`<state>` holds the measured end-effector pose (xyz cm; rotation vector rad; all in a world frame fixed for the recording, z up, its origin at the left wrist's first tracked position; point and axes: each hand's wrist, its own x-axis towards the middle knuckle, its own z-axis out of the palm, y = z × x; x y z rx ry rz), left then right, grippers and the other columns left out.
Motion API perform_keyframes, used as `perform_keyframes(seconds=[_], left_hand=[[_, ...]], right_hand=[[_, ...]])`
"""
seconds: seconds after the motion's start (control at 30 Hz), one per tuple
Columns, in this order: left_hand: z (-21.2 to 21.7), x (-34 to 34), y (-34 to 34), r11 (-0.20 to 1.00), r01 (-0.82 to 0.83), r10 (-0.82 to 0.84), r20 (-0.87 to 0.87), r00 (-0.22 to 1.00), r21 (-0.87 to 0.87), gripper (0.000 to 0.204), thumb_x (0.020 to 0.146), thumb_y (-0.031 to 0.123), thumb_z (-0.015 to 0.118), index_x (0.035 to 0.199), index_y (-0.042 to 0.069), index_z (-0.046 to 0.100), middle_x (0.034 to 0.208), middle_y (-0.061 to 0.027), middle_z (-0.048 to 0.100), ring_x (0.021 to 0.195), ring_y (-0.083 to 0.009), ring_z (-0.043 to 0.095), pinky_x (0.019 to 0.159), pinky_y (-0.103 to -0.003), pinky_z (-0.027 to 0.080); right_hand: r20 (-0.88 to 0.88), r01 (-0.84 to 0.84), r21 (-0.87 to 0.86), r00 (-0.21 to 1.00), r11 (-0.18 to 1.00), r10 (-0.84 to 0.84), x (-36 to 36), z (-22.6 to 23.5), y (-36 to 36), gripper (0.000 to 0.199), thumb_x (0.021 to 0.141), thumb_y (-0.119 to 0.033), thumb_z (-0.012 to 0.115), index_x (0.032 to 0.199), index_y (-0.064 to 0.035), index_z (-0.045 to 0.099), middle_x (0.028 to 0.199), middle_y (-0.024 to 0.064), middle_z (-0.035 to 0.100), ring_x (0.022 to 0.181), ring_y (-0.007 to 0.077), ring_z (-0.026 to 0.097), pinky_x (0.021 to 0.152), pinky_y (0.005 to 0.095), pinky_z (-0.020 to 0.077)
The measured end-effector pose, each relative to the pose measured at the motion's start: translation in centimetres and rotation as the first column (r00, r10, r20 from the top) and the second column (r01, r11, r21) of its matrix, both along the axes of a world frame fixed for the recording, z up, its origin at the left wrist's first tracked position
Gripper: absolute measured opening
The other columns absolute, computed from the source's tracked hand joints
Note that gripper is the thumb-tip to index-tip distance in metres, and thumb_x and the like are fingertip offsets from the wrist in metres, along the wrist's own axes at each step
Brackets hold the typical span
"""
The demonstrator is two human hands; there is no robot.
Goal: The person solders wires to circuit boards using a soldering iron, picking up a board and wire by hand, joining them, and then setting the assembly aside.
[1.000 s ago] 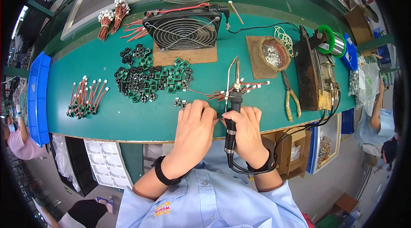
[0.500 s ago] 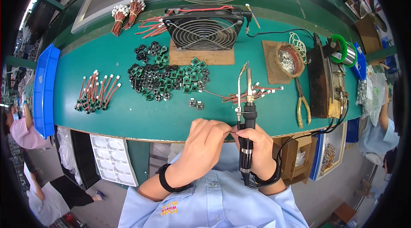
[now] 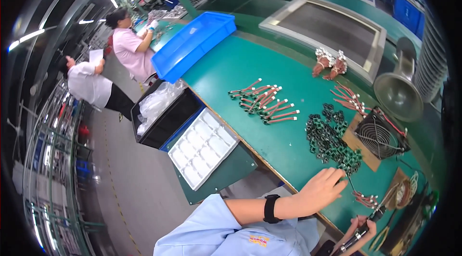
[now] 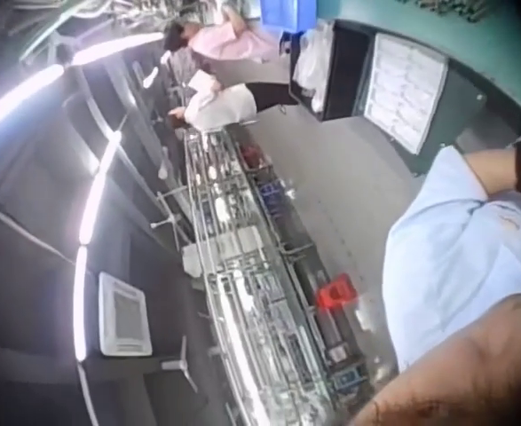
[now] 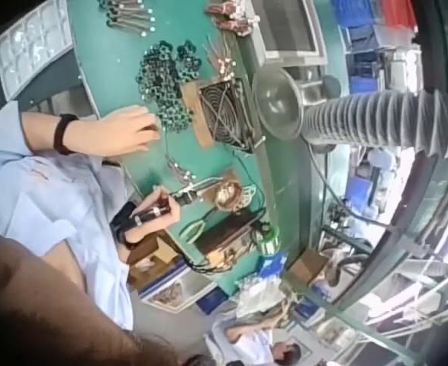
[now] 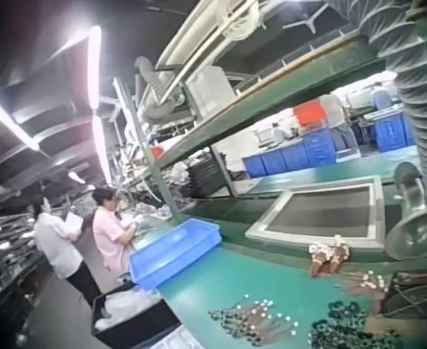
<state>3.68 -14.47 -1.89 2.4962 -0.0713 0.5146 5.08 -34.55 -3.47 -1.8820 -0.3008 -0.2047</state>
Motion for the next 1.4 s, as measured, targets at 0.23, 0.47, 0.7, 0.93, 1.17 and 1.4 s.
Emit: perform_keyframes(seconds=[0.23,0.47,0.7,0.93,1.17,1.4], left_hand=[[-0.5,-1.4,0.1,0.993,0.074,-0.07,-0.041,0.997,0.093,0.032,0.07,0.008,0.059,0.1,-0.001,0.054,0.103,-0.0109,0.048,0.097,-0.0237,0.047,0.081,-0.032,0.044],[-0.4,-3.6,1.5,0.943,0.25,-0.281,0.118,0.953,0.221,0.036,0.068,0.012,0.06,0.1,-0.002,0.055,0.098,-0.0111,0.048,0.093,-0.0235,0.048,0.081,-0.03,0.044],[-1.3,-5.0,2.3,0.908,0.397,-0.417,0.176,0.892,0.136,0.031,0.074,0.007,0.059,0.103,-0.003,0.056,0.1,-0.0121,0.054,0.087,-0.0223,0.054,0.069,-0.031,0.048],[0.7,-3.9,1.2,0.837,0.24,-0.228,0.085,0.97,-0.492,0.025,0.083,0.007,0.058,0.107,-0.001,0.057,0.096,-0.0101,0.055,0.079,-0.0211,0.056,0.069,-0.031,0.047],[4.2,-1.9,0.0,0.573,0.236,-0.389,-0.007,0.921,-0.785,0.027,0.087,0.004,0.055,0.114,0.003,0.058,0.097,-0.0102,0.057,0.083,-0.0187,0.057,0.071,-0.029,0.047],[4.5,-1.8,0.9,0.355,0.097,-0.455,-0.082,0.887,-0.93,0.029,0.086,0.0,0.055,0.115,0.002,0.056,0.1,-0.0072,0.058,0.091,-0.016,0.057,0.082,-0.03,0.046]], right_hand=[[0.142,0.019,-0.093,0.99,0.995,-0.006,0.0,1.9,1.1,0.035,0.081,0.003,0.063,0.108,-0.0002,0.041,0.087,0.014,0.054,0.074,0.0201,0.053,0.068,0.0294,0.0466],[0.149,0.053,-0.109,0.988,0.993,-0.036,0.0,3.6,1.3,0.036,0.082,0.002,0.063,0.109,-0.0004,0.039,0.086,0.0136,0.055,0.072,0.0192,0.053,0.066,0.0289,0.0468],[0.107,0.066,-0.042,0.992,0.997,-0.061,-1.0,3.9,1.0,0.036,0.083,0.0,0.062,0.11,-0.0016,0.038,0.084,0.0131,0.054,0.072,0.0195,0.053,0.066,0.0303,0.0466],[0.082,0.022,0.125,0.996,0.992,-0.032,-1.0,4.2,1.5,0.034,0.084,-0.001,0.06,0.111,-0.0042,0.039,0.085,0.0122,0.053,0.071,0.0177,0.053,0.065,0.0278,0.0455],[-0.017,0.02,0.187,1.0,0.982,-0.017,-0.8,5.4,2.3,0.034,0.08,-0.004,0.061,0.107,-0.0075,0.041,0.085,0.0069,0.049,0.076,0.0137,0.046,0.065,0.0238,0.0397],[-0.201,-0.029,0.381,0.973,0.924,0.113,-0.2,7.7,3.4,0.037,0.076,0.001,0.065,0.102,-0.0087,0.04,0.078,0.0057,0.054,0.069,0.0106,0.051,0.063,0.0227,0.0424]])
